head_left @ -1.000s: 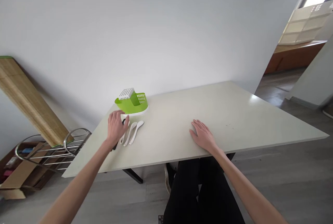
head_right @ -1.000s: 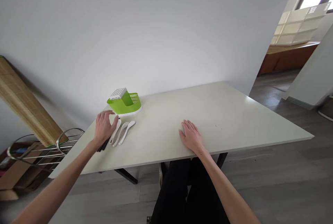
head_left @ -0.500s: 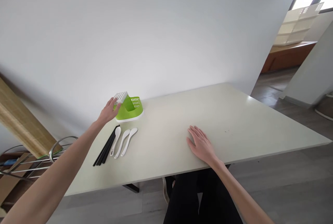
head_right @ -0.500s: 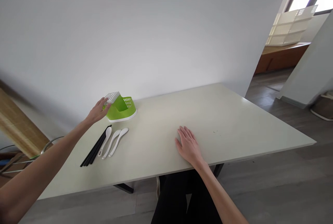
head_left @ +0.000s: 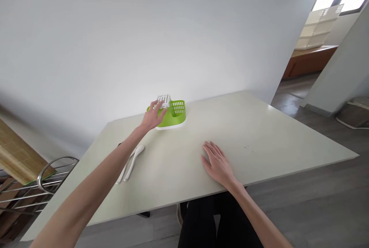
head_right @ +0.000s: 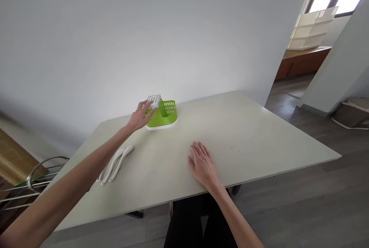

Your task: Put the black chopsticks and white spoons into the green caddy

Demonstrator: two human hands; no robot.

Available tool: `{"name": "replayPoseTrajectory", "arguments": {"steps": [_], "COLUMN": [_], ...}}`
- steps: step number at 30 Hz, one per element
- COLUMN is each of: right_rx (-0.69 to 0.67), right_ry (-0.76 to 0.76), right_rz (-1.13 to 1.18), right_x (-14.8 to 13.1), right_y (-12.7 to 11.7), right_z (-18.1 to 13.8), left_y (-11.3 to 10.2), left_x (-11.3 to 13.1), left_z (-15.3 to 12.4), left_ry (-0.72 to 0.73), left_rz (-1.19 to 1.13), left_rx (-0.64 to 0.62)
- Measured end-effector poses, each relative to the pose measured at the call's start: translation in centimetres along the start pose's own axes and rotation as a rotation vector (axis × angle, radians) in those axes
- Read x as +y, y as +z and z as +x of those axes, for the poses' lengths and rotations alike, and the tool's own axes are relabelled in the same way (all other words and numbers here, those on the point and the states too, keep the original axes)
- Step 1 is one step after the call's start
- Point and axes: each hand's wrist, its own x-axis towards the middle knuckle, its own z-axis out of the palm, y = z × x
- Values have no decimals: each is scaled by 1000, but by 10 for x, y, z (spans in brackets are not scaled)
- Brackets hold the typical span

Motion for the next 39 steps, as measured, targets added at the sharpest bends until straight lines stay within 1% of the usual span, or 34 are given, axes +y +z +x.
{"name": "replayPoseTrajectory", "arguments": {"steps": [3,6,8,10,12,14,18,20,22,24,26,28,31,33,36,39], "right_rx": [13,15,12,10,7,-2,-23,-27,-35,-47,-57,-59,-51,-46,-55,-80], "right_ry": [-11,-17,-17,-19,-19,-12,-2,-1,-1,-1,3,7,6,2,-8,-21], "right_rz": [-1,3,7,13,23,33,41,37,32,27,22,18,18,20,29,52], "right_x": [0,0,1,2,3,3,3,4,5,6,7,7,7,7,9,20], "right_y": [-1,-1,0,0,0,0,-1,-1,-1,-1,-2,-2,-1,-1,-3,-10], "right_z": [1,1,1,1,0,0,-1,-1,-2,-2,-3,-3,-2,-1,1,3], "left_y": [13,18,15,9,3,-2,-4,-1,3,8,15,23,37,50,73,103], "left_x": [42,70,76,69,48,13,-74,-109,-131,-140,-140,-135,-123,-110,-79,-30], "left_z": [11,13,5,-14,-43,-82,-168,-206,-235,-253,-262,-262,-255,-246,-229,-209], "left_ry": [25,63,122,174,190,178,47,-34,-73,-79,-63,-38,7,37,68,95], "left_rz": [-30,-58,-70,-92,-114,-93,16,71,111,126,124,111,80,64,49,17], "left_rx": [-21,-42,14,121,194,180,41,-48,-121,-170,-190,-184,-144,-114,-81,-45]}}
